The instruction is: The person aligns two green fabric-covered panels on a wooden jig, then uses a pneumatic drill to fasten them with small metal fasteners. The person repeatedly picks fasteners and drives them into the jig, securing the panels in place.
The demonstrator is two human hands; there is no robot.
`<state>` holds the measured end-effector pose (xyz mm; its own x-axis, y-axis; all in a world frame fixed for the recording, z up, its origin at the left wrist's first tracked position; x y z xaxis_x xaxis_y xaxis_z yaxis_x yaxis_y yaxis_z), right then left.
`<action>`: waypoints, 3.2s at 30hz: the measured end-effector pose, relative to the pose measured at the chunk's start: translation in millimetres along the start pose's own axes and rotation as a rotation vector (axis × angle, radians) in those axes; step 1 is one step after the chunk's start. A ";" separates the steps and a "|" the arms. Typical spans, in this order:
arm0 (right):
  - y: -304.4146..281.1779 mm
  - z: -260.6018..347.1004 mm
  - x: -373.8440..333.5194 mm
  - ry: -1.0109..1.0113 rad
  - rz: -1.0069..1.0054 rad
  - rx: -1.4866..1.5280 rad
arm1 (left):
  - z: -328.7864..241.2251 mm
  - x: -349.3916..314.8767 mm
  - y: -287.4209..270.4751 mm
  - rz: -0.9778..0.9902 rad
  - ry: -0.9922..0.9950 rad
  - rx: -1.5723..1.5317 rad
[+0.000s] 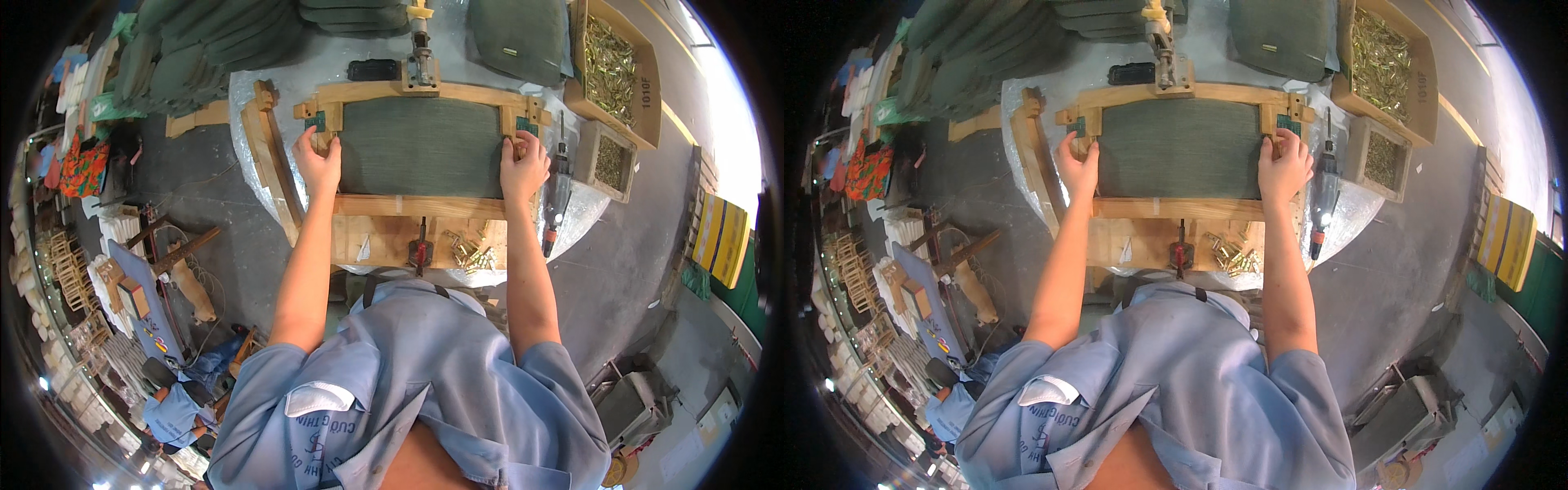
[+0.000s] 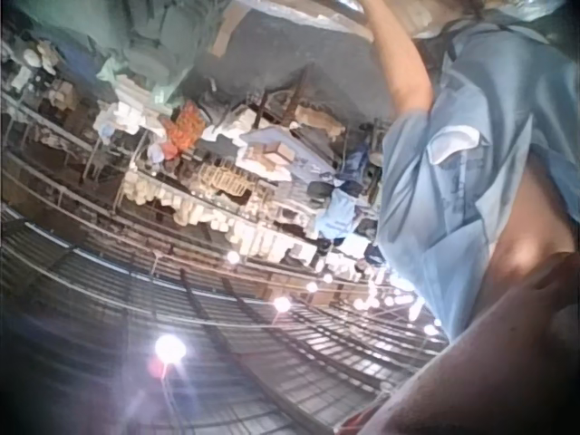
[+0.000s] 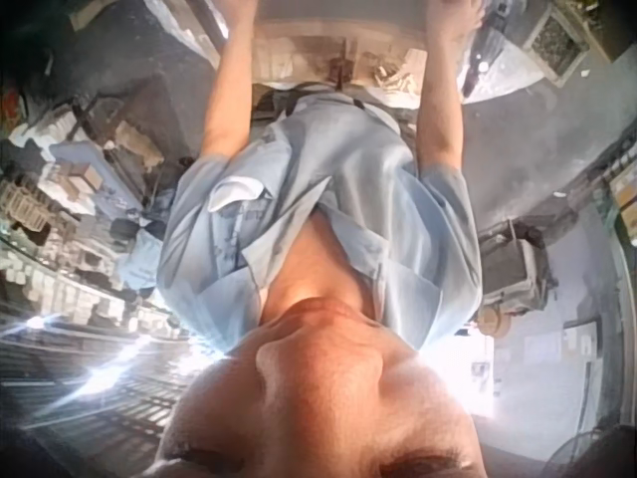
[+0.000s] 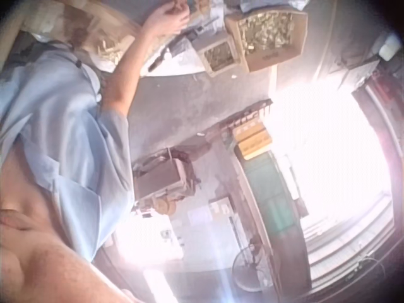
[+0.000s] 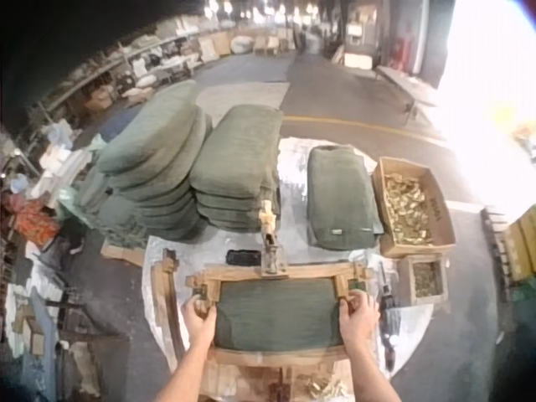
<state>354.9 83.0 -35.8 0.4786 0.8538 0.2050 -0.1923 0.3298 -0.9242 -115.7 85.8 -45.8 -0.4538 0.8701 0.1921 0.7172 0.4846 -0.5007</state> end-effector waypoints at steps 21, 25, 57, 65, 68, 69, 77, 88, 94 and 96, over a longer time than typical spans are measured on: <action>-63.8 -138.8 -33.5 0.231 -0.171 0.092 | -20.6 -4.8 -13.1 0.059 -0.072 -0.154; -39.2 -180.2 -57.8 0.324 0.223 -0.173 | -66.6 -36.1 -19.7 0.148 0.009 -0.234; -258.5 60.0 -263.5 -0.244 0.045 0.055 | -116.0 -276.6 35.3 1.103 -1.062 -0.908; -179.9 -77.5 -216.4 0.418 0.301 1.179 | -286.8 -291.8 154.0 1.077 -1.229 -1.282; -218.0 -101.3 -117.9 0.216 0.150 1.360 | -320.9 -309.1 183.2 1.180 -1.053 -1.109; -207.0 -119.0 -97.2 0.170 0.176 1.376 | -321.5 -312.6 194.2 1.240 -0.962 -0.957; -179.8 -239.0 1.5 0.482 -0.124 1.209 | -208.9 -259.3 155.4 1.033 -0.540 -0.377; -137.6 -273.7 98.9 0.290 -0.223 0.873 | -152.8 -316.9 138.6 0.740 -0.851 -0.426; -179.3 -264.6 70.8 0.392 -0.165 1.007 | -214.3 -320.9 202.4 0.840 -0.812 -0.578; -203.1 -251.4 54.6 0.407 -0.134 1.135 | -234.8 -311.1 223.7 0.873 -0.783 -0.587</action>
<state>635.5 -38.7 82.2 0.7472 0.6641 -0.0271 -0.6644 0.7454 -0.0537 310.0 -55.6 -19.4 0.2317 0.7290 -0.6441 0.9610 -0.0686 0.2680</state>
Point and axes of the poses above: each hand's wrist, its own x-axis towards the middle knuckle, its own y-axis out of the palm, z = x × y, the point moved 9 cm from there along x, towards the middle knuckle, and after that the axes turned 13 degrees about -x, right-handed, at the moved point
